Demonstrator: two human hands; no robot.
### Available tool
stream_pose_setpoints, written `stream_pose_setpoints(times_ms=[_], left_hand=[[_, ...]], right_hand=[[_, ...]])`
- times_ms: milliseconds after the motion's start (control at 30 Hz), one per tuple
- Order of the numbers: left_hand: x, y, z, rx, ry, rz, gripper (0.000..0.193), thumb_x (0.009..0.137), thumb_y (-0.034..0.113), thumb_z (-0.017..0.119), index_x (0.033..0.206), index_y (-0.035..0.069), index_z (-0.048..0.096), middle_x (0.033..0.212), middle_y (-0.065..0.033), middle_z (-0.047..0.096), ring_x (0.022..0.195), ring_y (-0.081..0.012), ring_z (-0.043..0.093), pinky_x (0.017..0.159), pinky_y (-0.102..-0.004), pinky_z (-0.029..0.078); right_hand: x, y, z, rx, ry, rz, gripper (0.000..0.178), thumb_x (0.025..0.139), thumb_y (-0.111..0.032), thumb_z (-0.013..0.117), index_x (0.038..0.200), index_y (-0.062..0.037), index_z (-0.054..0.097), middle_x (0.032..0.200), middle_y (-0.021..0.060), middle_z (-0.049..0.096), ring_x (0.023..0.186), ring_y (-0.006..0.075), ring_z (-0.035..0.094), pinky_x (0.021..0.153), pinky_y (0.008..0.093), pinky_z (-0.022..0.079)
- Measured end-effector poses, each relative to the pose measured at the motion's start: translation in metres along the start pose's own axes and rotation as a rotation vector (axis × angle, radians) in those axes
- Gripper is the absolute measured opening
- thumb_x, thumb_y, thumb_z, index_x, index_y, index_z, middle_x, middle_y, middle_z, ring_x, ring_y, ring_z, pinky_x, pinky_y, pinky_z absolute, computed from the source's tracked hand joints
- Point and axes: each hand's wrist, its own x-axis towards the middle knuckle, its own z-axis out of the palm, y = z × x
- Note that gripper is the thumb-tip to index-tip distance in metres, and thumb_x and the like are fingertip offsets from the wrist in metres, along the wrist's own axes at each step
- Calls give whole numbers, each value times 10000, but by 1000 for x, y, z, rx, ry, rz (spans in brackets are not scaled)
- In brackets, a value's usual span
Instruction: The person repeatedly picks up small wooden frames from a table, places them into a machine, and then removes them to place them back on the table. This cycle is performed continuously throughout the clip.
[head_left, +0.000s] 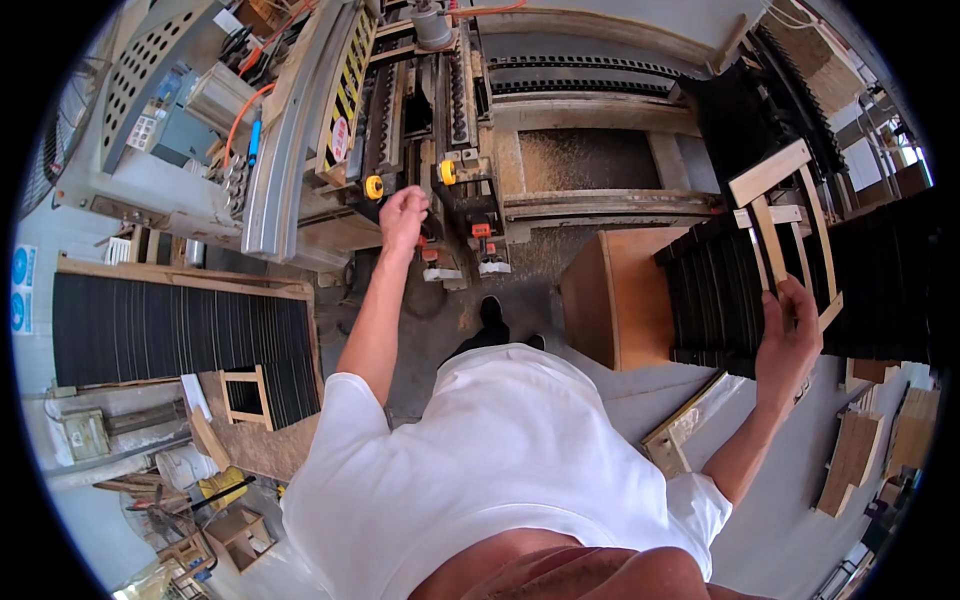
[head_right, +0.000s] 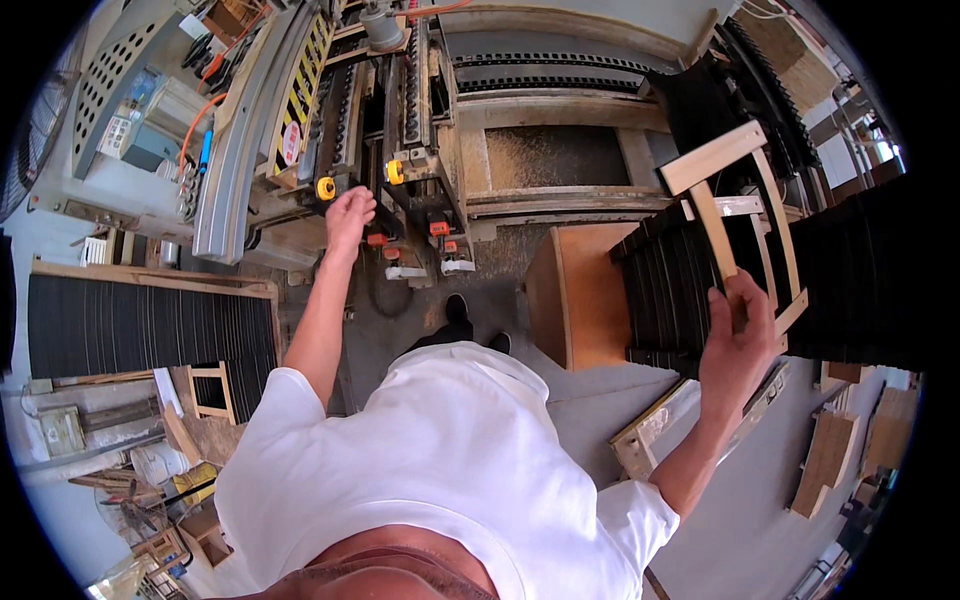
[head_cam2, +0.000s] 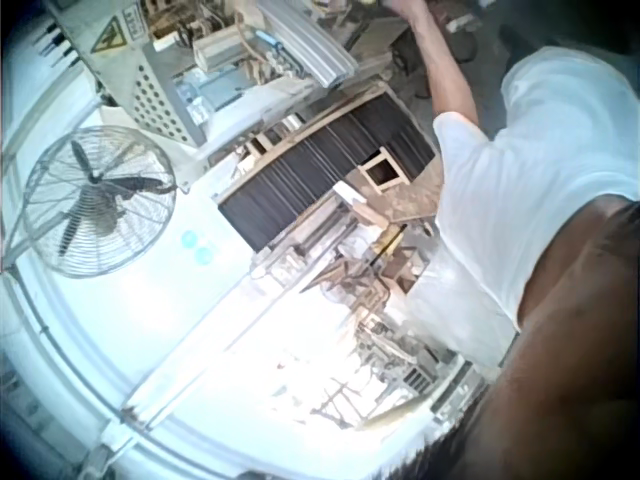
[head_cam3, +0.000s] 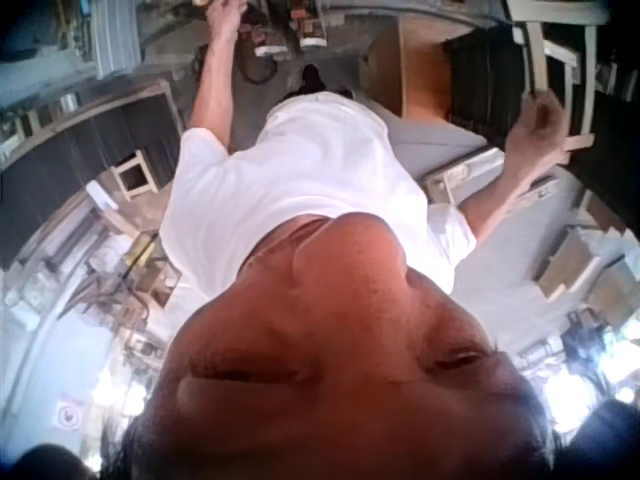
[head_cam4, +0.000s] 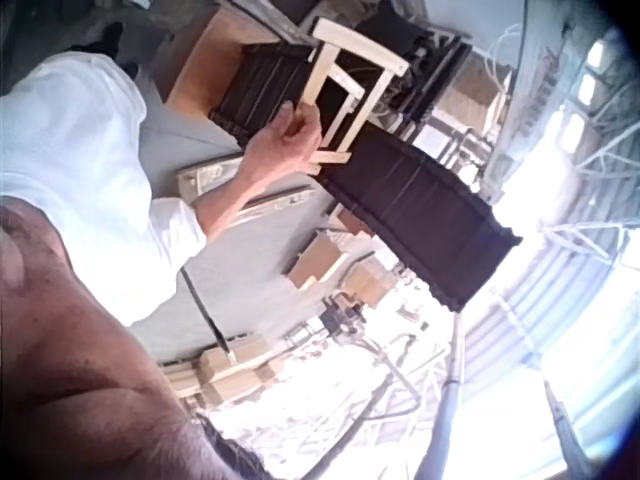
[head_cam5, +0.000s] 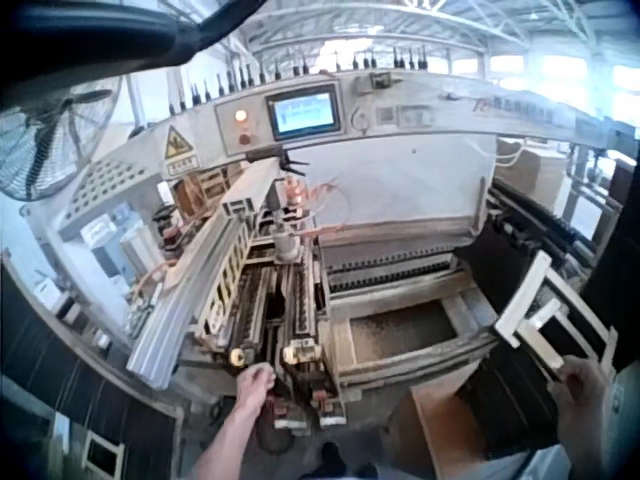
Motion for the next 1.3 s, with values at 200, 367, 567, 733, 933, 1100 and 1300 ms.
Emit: stream_pose_setpoints(times_ms=[200, 367, 567, 733, 933, 1100, 1300], left_hand=[[113, 42, 30, -206, -2, -85, 342, 981, 278, 555, 1171, -4, 590, 1075, -98, 665, 940, -186, 658, 797, -311, 544], [221, 49, 46, -344, -54, -186, 517, 994, 362, 505, 1297, -53, 457, 1237, -166, 575, 1066, -269, 620, 890, -376, 537], [319, 59, 80, -500, -37, -257, 719, 960, 463, 533, 1401, -64, 320, 1340, -218, 468, 1167, -334, 545, 946, -448, 513], [374, 60, 90, -635, 61, -309, 800, 928, 503, 567, 1427, -41, 259, 1378, -225, 388, 1236, -334, 475, 962, -494, 498], [418, 35, 70, -740, 186, -202, 364, 976, 184, 485, 1269, -30, 451, 1156, -194, 579, 1059, -312, 611, 905, -481, 544], [375, 27, 81, -748, 82, -297, 346, 939, 139, 516, 1253, 0, 478, 1217, -177, 577, 1118, -323, 582, 933, -477, 513], [386, 47, 77, -757, 29, -336, 622, 922, 370, 620, 1381, 46, 354, 1367, -220, 408, 1226, -390, 463, 997, -537, 438]], right_hand=[[4, -48, 31, 62, -20, -152, 242, 767, 98, 696, 962, -25, 619, 1058, 113, 669, 808, 186, 624, 697, 277, 515], [21, -86, 65, -36, -165, -176, 233, 742, 89, 699, 930, -20, 615, 1049, 128, 684, 898, 287, 634, 775, 343, 507], [32, -111, 111, -73, -269, -166, 248, 715, 82, 709, 918, -23, 614, 1026, 129, 686, 896, 294, 636, 763, 360, 517], [46, -136, 151, -43, -372, -136, 250, 698, 81, 713, 899, -32, 618, 984, 116, 688, 816, 282, 626, 694, 345, 521], [82, -152, 208, -4, -475, -263, 198, 724, 25, 702, 888, -45, 615, 855, 75, 662, 780, 269, 608, 713, 366, 486], [117, -155, 271, 22, -535, -389, 212, 728, -16, 711, 916, -63, 624, 827, 83, 652, 814, 289, 610, 726, 382, 488], [135, -165, 328, 72, -621, -497, 215, 738, -44, 722, 934, -76, 639, 815, 86, 655, 807, 294, 615, 728, 386, 497]])
